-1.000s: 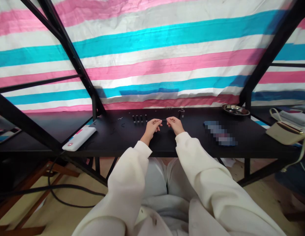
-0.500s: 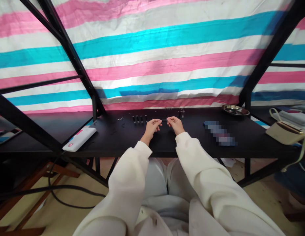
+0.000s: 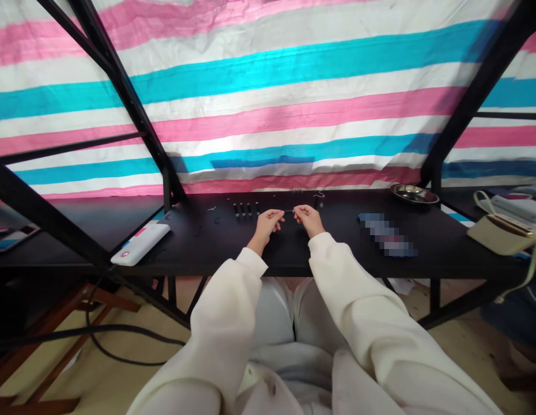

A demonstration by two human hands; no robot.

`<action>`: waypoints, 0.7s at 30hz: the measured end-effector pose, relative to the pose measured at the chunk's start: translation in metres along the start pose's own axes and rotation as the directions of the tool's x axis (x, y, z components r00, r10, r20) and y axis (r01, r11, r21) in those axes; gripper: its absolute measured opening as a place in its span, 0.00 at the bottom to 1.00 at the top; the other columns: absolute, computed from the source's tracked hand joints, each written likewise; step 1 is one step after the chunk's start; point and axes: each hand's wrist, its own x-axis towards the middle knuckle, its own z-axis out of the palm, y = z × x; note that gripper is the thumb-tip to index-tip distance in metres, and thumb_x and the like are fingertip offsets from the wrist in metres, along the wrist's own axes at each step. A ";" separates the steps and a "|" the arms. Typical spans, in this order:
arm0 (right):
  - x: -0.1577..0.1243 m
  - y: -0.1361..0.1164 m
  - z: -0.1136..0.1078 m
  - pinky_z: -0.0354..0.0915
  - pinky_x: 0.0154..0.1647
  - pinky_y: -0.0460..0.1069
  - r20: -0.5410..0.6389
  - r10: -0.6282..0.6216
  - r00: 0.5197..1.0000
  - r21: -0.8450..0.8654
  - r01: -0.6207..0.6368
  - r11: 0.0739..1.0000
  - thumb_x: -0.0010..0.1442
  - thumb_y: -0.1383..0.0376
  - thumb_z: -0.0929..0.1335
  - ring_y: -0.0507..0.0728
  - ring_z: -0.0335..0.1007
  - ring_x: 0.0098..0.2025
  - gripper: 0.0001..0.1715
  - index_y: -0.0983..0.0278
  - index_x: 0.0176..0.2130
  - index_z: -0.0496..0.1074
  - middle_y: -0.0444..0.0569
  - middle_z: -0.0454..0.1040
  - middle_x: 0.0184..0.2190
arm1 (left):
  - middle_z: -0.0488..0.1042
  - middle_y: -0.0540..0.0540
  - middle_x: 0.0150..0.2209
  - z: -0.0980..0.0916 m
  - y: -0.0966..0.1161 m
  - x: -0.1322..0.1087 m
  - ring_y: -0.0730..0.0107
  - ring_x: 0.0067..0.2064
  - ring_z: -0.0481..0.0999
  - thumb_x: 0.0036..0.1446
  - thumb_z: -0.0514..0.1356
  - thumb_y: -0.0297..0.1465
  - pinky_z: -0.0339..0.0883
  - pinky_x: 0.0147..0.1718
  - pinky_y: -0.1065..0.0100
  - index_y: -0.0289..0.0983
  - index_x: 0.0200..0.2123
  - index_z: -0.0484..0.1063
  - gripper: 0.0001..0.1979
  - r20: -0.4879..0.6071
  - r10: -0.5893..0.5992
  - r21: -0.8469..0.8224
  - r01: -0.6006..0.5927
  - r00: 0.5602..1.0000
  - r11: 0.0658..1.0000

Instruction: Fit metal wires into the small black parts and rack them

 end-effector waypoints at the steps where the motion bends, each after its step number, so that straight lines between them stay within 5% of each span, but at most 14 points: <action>1: 0.000 0.000 0.000 0.56 0.21 0.45 -0.003 0.000 1.000 0.002 0.000 1.000 0.42 0.52 0.70 0.47 0.58 0.18 0.19 0.65 0.27 0.68 0.41 0.67 0.17 | 0.72 0.48 0.24 0.000 0.000 0.000 0.82 0.15 0.63 0.44 0.63 0.38 0.49 0.13 0.76 0.31 0.32 0.70 0.16 -0.002 -0.001 0.000 0.001 1.000 1.000; 8: 0.000 0.002 -0.001 0.55 0.20 0.45 -0.021 -0.012 1.000 -0.010 0.012 1.000 0.43 0.53 0.70 0.47 0.58 0.18 0.19 0.65 0.28 0.68 0.41 0.67 0.17 | 0.72 0.48 0.23 0.001 0.003 -0.001 0.82 0.15 0.63 0.44 0.63 0.38 0.48 0.12 0.76 0.31 0.31 0.69 0.15 -0.023 0.007 -0.010 -0.007 1.000 1.000; 15: 0.003 -0.001 -0.005 0.53 0.18 0.45 -0.210 -0.008 0.978 0.075 0.024 0.997 0.42 0.52 0.70 0.46 0.55 0.17 0.19 0.64 0.27 0.65 0.39 0.64 0.17 | 0.70 0.51 0.22 -0.004 0.003 -0.001 0.84 0.14 0.61 0.45 0.61 0.38 0.47 0.12 0.77 0.33 0.27 0.65 0.13 -0.155 -0.027 -0.034 0.022 0.988 0.999; 21: -0.002 0.000 0.000 0.50 0.17 0.45 0.086 0.083 0.993 -0.022 -0.081 0.996 0.39 0.50 0.71 0.46 0.54 0.16 0.23 0.64 0.28 0.66 0.39 0.63 0.16 | 0.72 0.48 0.25 0.000 0.002 -0.002 0.82 0.16 0.65 0.43 0.64 0.37 0.50 0.12 0.77 0.32 0.31 0.66 0.16 0.096 -0.072 0.006 0.072 0.993 0.997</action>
